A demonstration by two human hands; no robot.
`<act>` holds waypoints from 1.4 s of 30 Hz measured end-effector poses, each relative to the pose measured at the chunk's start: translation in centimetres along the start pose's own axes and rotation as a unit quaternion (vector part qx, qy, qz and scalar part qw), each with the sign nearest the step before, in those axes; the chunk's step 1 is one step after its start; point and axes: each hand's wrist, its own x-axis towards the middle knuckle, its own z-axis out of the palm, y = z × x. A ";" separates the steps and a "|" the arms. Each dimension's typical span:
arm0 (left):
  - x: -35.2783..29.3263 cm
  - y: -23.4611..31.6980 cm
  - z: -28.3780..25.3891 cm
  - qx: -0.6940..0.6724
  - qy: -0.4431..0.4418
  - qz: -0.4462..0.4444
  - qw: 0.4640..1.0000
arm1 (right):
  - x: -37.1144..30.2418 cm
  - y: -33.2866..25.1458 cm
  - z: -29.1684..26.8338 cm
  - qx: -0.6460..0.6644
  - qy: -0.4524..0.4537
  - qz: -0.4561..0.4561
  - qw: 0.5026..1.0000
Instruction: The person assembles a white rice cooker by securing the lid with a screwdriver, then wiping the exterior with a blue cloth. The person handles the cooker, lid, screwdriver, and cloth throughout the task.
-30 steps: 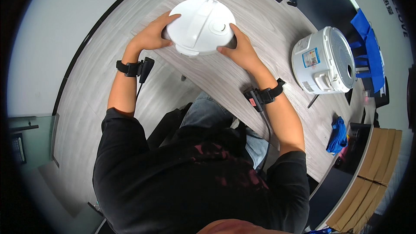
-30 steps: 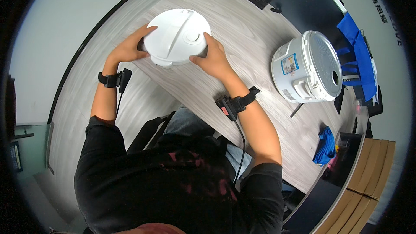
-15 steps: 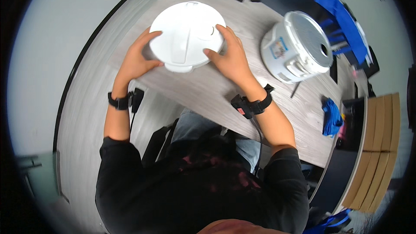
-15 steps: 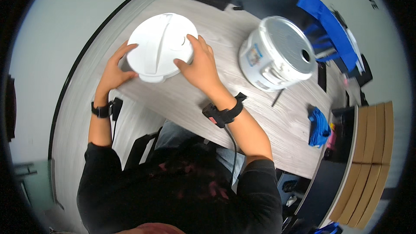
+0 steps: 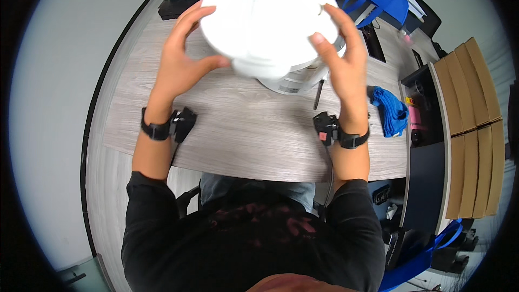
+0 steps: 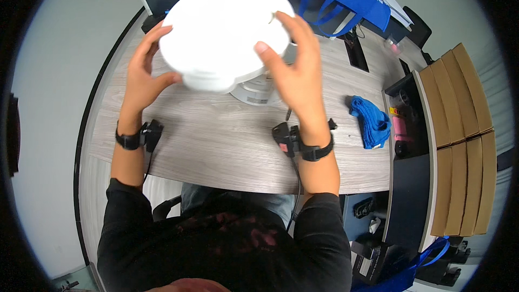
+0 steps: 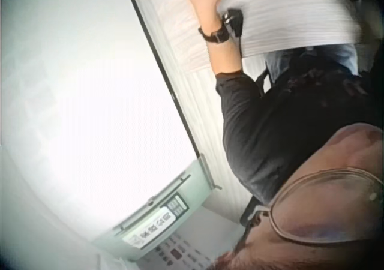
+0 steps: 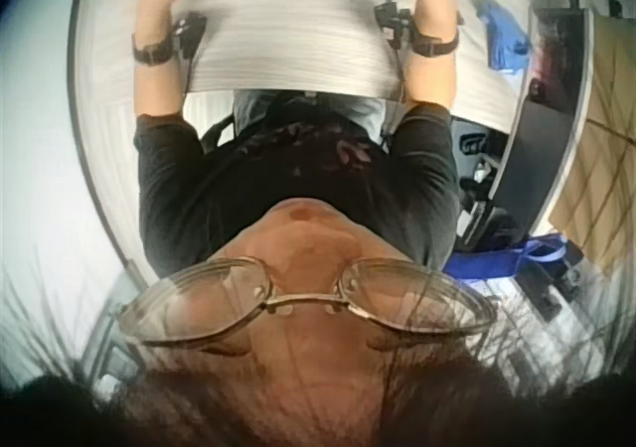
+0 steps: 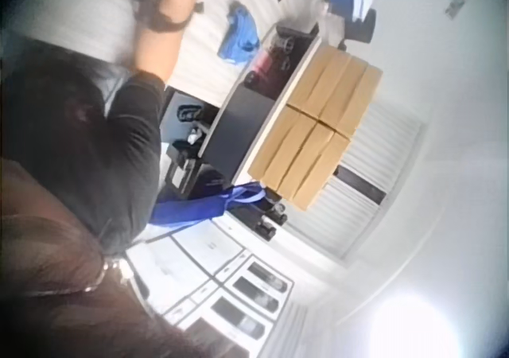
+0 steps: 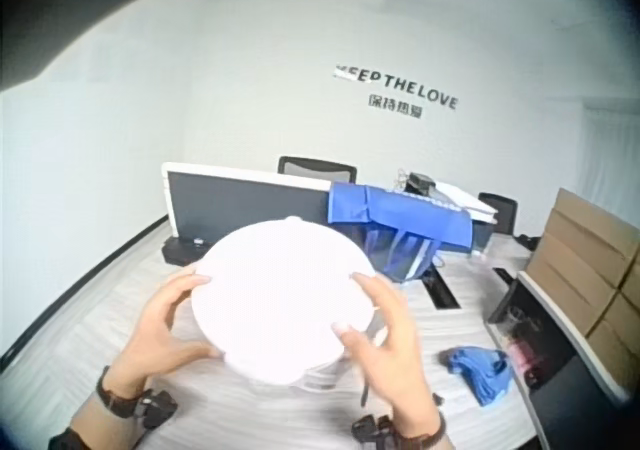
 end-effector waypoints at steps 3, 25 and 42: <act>2.6 -0.6 4.2 -0.044 0.001 0.018 0.999 | 0.7 2.1 -2.3 0.054 0.038 0.050 0.997; 3.6 -4.2 9.4 -0.058 -0.033 -0.002 0.998 | 1.0 7.4 -3.1 -0.015 0.005 0.129 0.991; 3.5 -4.0 9.5 -0.058 -0.054 -0.013 0.997 | 1.2 7.4 -3.7 -0.063 -0.022 0.133 0.989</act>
